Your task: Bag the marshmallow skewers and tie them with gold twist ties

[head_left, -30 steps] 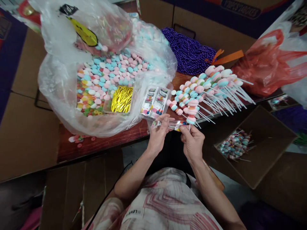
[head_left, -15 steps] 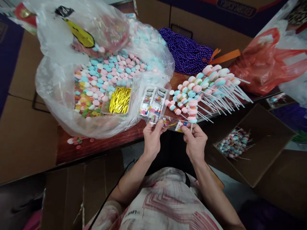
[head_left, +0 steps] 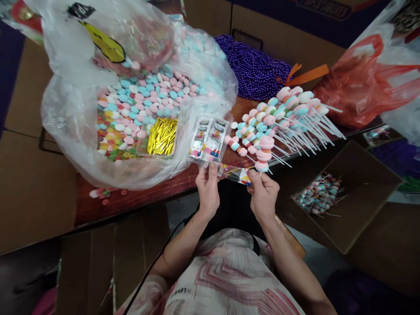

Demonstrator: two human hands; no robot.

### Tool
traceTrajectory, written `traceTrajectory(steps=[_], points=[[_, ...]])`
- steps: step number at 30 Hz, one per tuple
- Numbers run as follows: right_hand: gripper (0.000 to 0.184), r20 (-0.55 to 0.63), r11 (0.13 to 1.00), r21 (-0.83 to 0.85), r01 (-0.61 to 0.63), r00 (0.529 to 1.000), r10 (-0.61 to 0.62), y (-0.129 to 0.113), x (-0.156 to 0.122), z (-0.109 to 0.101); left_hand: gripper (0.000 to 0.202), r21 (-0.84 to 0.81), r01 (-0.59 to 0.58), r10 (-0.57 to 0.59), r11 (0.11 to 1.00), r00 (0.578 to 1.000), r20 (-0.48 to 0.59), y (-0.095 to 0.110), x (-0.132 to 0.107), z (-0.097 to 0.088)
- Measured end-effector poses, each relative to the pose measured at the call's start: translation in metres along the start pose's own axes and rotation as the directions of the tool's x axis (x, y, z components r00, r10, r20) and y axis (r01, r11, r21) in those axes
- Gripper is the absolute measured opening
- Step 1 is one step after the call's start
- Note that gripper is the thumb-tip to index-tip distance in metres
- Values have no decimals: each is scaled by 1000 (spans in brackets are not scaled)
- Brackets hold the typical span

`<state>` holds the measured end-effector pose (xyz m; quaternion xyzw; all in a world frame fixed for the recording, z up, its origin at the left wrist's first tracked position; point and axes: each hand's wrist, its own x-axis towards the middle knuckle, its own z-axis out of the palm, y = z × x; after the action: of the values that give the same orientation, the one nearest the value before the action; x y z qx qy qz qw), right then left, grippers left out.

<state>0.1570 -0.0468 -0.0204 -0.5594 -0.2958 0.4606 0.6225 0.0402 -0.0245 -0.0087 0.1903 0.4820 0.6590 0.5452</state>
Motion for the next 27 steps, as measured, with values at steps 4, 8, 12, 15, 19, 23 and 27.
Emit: traceTrajectory(steps=[4,8,12,15,19,23,27], points=[[48,15,1000,-27,8,1000,-8,1,1,-1,34,-81,52,-49,995,998,33,7,-1,5],[45,33,992,-114,62,998,-59,-1,2,-7,36,-169,68,-72,983,997,-15,11,1,10],[35,49,933,-316,170,985,-163,-9,-2,-24,37,-258,174,-195,950,979,-58,17,11,12],[28,80,884,-402,238,971,-226,-15,-10,-39,32,-284,234,-260,930,964,-58,24,17,11],[25,128,808,-489,328,944,-305,-24,-21,-51,29,-284,256,-282,924,958,-52,29,20,11],[19,220,680,-585,442,893,-392,-31,-24,-57,30,-278,264,-290,924,956,-55,29,19,11],[15,308,588,-617,523,848,-431,-38,-21,-63,37,-259,268,-284,928,958,-28,29,19,11]])
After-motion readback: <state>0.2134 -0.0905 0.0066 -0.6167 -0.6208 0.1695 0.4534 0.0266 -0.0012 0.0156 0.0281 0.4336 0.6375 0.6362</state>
